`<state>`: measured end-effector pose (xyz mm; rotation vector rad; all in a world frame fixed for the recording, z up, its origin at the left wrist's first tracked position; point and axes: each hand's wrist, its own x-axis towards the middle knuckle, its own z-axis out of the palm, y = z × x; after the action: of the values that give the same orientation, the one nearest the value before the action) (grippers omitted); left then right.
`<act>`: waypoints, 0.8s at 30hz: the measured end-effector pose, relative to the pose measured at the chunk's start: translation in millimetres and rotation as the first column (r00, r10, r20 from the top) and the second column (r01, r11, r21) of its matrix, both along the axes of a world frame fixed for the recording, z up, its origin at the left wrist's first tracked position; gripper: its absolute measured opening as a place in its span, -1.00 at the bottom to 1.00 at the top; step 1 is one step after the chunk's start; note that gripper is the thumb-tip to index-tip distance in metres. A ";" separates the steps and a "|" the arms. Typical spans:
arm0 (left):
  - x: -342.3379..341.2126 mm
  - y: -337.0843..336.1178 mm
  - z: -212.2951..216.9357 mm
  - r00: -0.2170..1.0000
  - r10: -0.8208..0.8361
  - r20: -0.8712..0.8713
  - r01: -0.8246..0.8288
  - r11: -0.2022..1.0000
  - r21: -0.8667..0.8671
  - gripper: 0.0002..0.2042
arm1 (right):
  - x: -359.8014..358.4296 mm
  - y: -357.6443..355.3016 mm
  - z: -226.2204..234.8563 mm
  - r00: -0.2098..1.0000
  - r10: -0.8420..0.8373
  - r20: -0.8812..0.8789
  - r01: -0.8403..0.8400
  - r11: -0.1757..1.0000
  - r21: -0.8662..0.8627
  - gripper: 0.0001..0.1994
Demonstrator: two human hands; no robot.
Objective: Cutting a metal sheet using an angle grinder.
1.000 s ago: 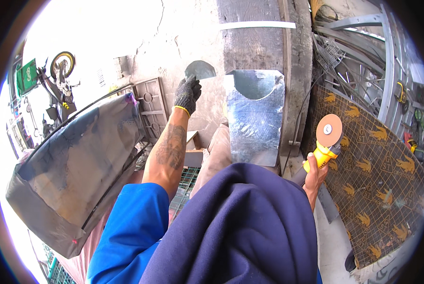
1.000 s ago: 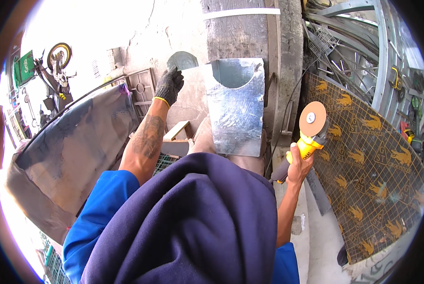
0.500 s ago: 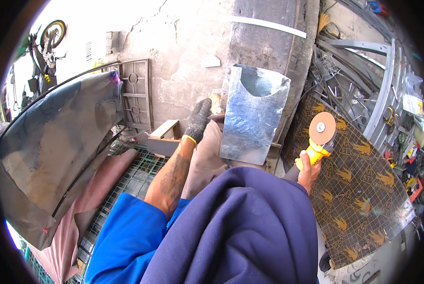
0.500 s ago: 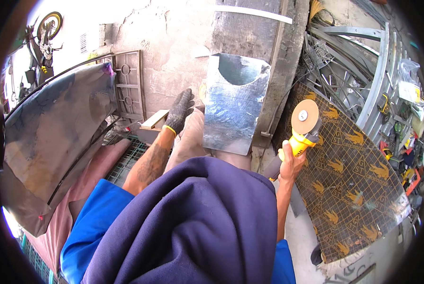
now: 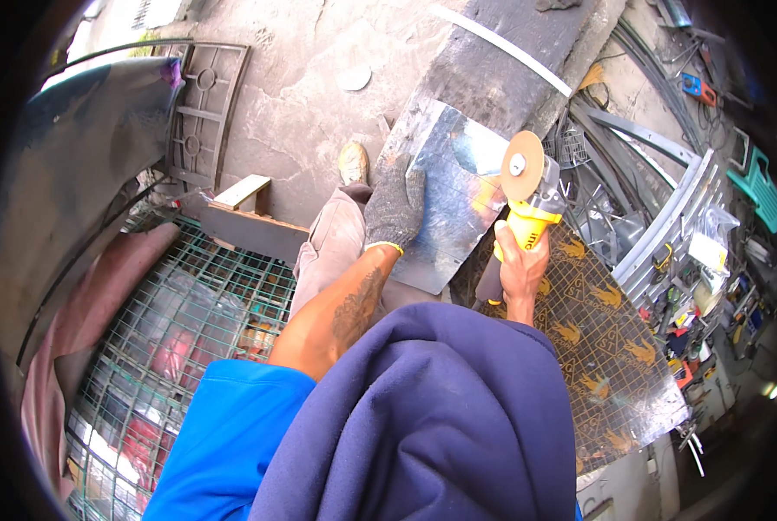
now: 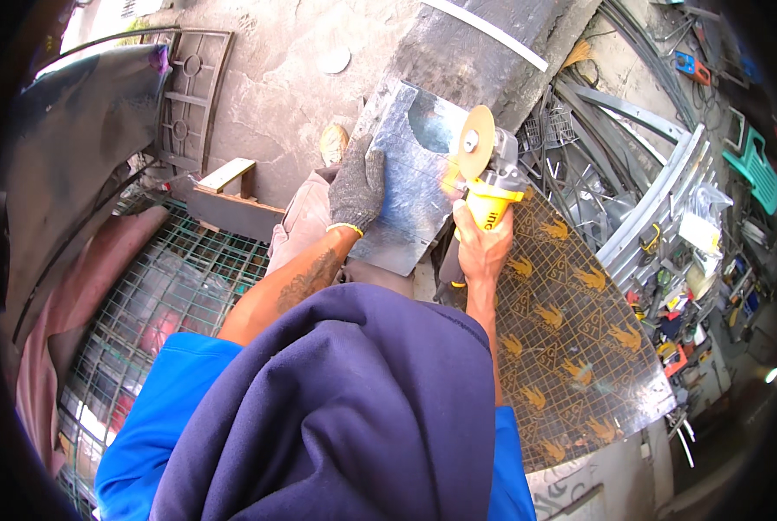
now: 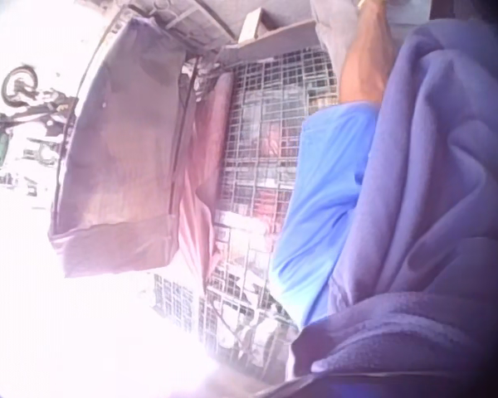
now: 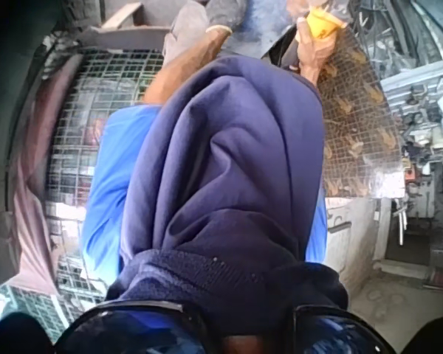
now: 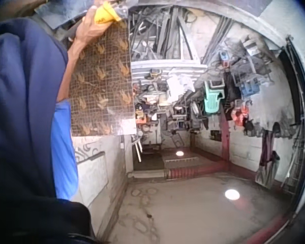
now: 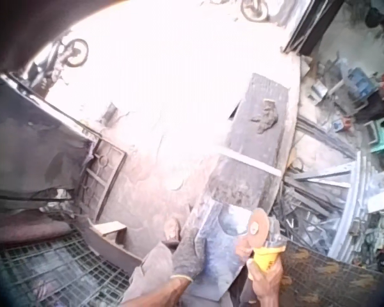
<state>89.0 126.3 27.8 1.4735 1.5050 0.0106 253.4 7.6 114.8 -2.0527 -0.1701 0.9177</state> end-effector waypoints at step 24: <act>0.5 1.1 3.6 1.000 0.003 0.030 -0.003 1.000 0.010 -0.48 | -19.0 37.6 -39.4 0.996 0.087 -0.009 -0.088 0.982 -0.169 -0.53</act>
<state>89.5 127.4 31.4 1.4733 1.4850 0.0420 234.4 45.3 75.5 -2.2155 -0.1883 1.0182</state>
